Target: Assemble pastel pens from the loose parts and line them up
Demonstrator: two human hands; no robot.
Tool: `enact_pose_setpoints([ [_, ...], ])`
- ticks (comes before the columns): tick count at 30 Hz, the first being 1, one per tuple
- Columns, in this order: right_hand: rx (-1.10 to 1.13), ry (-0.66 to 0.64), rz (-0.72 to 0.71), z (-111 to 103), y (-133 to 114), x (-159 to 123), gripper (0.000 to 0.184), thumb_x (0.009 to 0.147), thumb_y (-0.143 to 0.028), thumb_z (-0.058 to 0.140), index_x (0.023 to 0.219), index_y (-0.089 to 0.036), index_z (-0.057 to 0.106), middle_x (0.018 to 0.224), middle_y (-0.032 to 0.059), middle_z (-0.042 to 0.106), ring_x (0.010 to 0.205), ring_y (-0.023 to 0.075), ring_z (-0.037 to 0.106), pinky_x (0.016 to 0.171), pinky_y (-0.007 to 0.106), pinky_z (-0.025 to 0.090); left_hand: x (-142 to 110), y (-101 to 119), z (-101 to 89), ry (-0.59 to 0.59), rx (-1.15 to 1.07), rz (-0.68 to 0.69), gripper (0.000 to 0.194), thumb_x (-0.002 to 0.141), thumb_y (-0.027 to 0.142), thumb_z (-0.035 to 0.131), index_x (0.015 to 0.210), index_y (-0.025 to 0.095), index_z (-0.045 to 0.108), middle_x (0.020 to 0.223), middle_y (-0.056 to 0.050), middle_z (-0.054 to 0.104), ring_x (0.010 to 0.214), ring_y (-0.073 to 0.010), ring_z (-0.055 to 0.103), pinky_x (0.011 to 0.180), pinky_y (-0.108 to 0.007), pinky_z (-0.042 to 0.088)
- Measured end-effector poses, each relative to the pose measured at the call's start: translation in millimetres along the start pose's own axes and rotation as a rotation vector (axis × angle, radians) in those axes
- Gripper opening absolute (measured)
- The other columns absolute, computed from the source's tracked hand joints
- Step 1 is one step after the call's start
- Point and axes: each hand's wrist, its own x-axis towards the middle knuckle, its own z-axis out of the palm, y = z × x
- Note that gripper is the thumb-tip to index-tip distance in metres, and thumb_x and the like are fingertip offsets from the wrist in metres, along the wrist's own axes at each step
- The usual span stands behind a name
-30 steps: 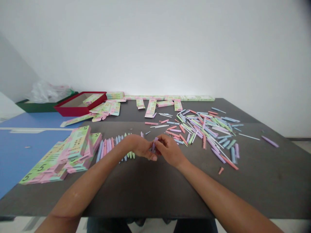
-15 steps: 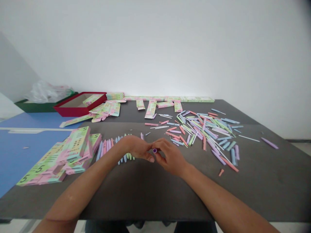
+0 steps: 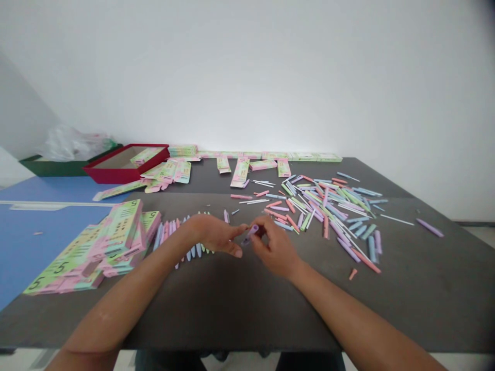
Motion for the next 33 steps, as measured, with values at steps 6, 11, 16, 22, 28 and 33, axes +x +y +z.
enact_pose_setpoints([
  [6, 0.575, 0.221, 0.375, -4.7, 26.2, 12.5, 0.021, 0.078, -0.028, 0.053, 0.096, -0.021, 0.044, 0.064, -0.0070, 0.049, 0.050, 0.0076, 0.045, 0.047, 0.019, 0.036, 0.0, -0.8, 0.3, -0.060, -0.032, -0.030, 0.082, 0.087, 0.050, 0.044, 0.147, 0.006, 0.009, 0.130, -0.023, 0.052, 0.111, -0.0281, 0.055, 0.078, -0.028, 0.043],
  [11, 0.840, 0.281, 0.581, -3.7, 31.7, 15.1, 0.027, 0.070, -0.029, 0.061, 0.093, -0.019, 0.048, 0.060, -0.0072, 0.054, 0.043, 0.0063, 0.044, 0.041, 0.018, 0.034, 1.1, 3.0, 1.5, -0.072, -0.045, -0.031, 0.081, 0.087, 0.049, 0.045, 0.147, 0.008, 0.011, 0.125, -0.021, 0.056, 0.104, -0.0270, 0.059, 0.076, -0.028, 0.043],
  [16, 1.037, 0.253, 0.694, -4.7, 27.9, 14.2, 0.024, 0.069, -0.024, 0.064, 0.089, -0.019, 0.052, 0.056, -0.0068, 0.055, 0.042, 0.0071, 0.048, 0.041, 0.018, 0.037, 3.1, 4.5, 6.2, -0.062, -0.060, -0.036, 0.080, 0.085, 0.050, 0.047, 0.147, 0.010, 0.015, 0.114, -0.019, 0.065, 0.091, -0.0268, 0.064, 0.070, -0.029, 0.044],
  [22, 1.178, 0.246, 0.865, -6.9, 29.0, 14.0, 0.014, 0.072, -0.018, 0.059, 0.085, -0.016, 0.056, 0.052, -0.0041, 0.057, 0.042, 0.0085, 0.051, 0.042, 0.019, 0.038, 2.8, 9.1, 6.4, -0.063, -0.049, -0.048, 0.077, 0.085, 0.048, 0.049, 0.146, 0.011, 0.020, 0.109, -0.019, 0.067, 0.087, -0.0275, 0.065, 0.068, -0.030, 0.044],
  [28, 1.259, 0.184, 0.954, -7.2, 35.6, 12.6, 0.009, 0.073, -0.016, 0.058, 0.082, -0.016, 0.058, 0.052, -0.0023, 0.059, 0.043, 0.0091, 0.052, 0.043, 0.019, 0.039, 2.7, 10.8, 8.6, -0.040, -0.064, -0.028, 0.075, 0.085, 0.046, 0.051, 0.145, 0.010, 0.024, 0.104, -0.018, 0.069, 0.082, -0.0259, 0.066, 0.066, -0.029, 0.044],
  [33, 1.186, 0.175, 0.855, -4.5, 36.5, 9.7, 0.015, 0.072, -0.018, 0.060, 0.086, -0.017, 0.054, 0.054, -0.0032, 0.060, 0.043, 0.0091, 0.054, 0.043, 0.019, 0.041, 0.8, 7.3, 6.5, -0.058, -0.024, -0.056, 0.075, 0.086, 0.048, 0.047, 0.146, 0.012, 0.018, 0.109, -0.017, 0.067, 0.088, -0.0249, 0.065, 0.066, -0.026, 0.043],
])
